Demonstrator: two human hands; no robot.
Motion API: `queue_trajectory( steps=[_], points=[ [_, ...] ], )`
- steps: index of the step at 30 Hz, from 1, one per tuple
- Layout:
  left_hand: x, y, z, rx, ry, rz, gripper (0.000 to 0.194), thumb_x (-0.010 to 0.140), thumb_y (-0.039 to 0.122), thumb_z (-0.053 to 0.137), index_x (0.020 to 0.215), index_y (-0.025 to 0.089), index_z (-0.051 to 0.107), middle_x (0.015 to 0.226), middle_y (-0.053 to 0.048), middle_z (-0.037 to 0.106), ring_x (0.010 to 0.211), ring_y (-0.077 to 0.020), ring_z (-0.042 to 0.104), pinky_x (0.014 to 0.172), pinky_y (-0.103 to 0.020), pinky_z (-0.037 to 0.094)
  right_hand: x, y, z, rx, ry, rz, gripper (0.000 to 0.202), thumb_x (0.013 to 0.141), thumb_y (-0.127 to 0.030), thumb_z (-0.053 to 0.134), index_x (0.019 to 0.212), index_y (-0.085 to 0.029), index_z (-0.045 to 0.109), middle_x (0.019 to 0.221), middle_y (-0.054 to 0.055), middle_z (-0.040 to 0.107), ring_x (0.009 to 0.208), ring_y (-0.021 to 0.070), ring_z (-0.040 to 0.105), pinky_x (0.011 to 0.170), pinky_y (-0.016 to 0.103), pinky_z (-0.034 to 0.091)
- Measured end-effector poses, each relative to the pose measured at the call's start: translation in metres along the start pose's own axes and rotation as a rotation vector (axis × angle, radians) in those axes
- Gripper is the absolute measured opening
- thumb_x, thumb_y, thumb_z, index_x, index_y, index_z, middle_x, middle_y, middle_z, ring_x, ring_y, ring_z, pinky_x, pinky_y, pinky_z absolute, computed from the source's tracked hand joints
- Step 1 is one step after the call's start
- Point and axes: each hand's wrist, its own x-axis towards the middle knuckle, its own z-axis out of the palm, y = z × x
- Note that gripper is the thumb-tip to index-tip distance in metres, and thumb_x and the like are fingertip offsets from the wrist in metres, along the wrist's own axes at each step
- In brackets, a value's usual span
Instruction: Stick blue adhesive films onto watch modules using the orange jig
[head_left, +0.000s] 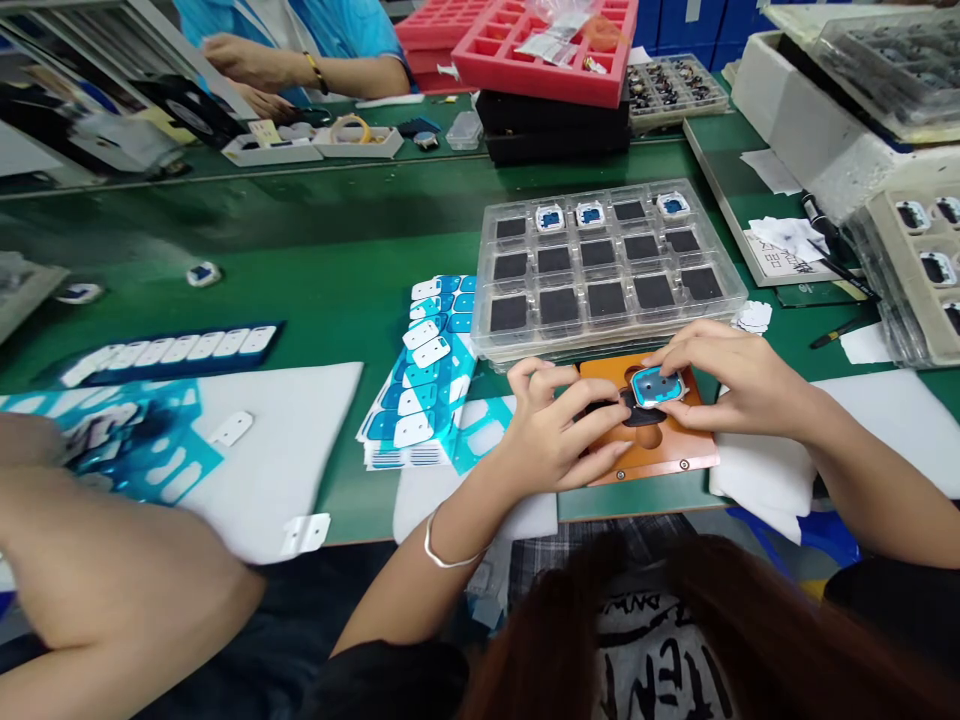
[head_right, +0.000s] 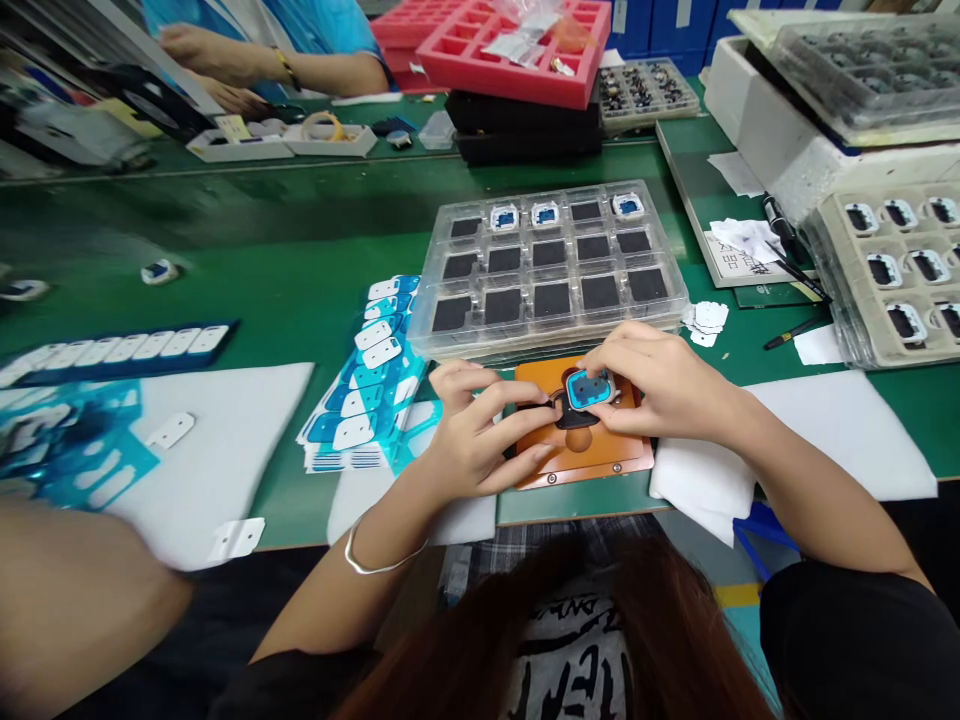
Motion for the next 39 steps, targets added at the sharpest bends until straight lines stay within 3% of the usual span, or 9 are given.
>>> queue_trajectory(
  steps=[24, 39],
  points=[
    [-0.003, -0.002, 0.002, -0.002, -0.070, -0.026, 0.022, 0.092, 0.036, 0.054, 0.104, 0.023, 0.068, 0.104, -0.008, 0.065, 0.100, -0.0265, 0.044, 0.086, -0.045, 0.028, -0.001, 0.003, -0.010, -0.008, -0.002, 0.026, 0.012, 0.082, -0.023, 0.065, 0.092, -0.023, 0.059, 0.092, 0.004, 0.073, 0.087, 0.0210, 0.068, 0.075, 0.035, 0.056],
    [-0.003, -0.001, 0.001, -0.038, -0.088, -0.062, 0.023, 0.093, 0.037, 0.055, 0.105, 0.023, 0.069, 0.106, -0.009, 0.062, 0.100, -0.0265, 0.042, 0.085, -0.045, 0.030, -0.001, 0.000, -0.006, 0.004, -0.002, -0.026, 0.014, 0.078, -0.016, 0.061, 0.090, -0.021, 0.059, 0.088, 0.004, 0.071, 0.085, 0.0195, 0.065, 0.066, 0.030, 0.053]
  ],
)
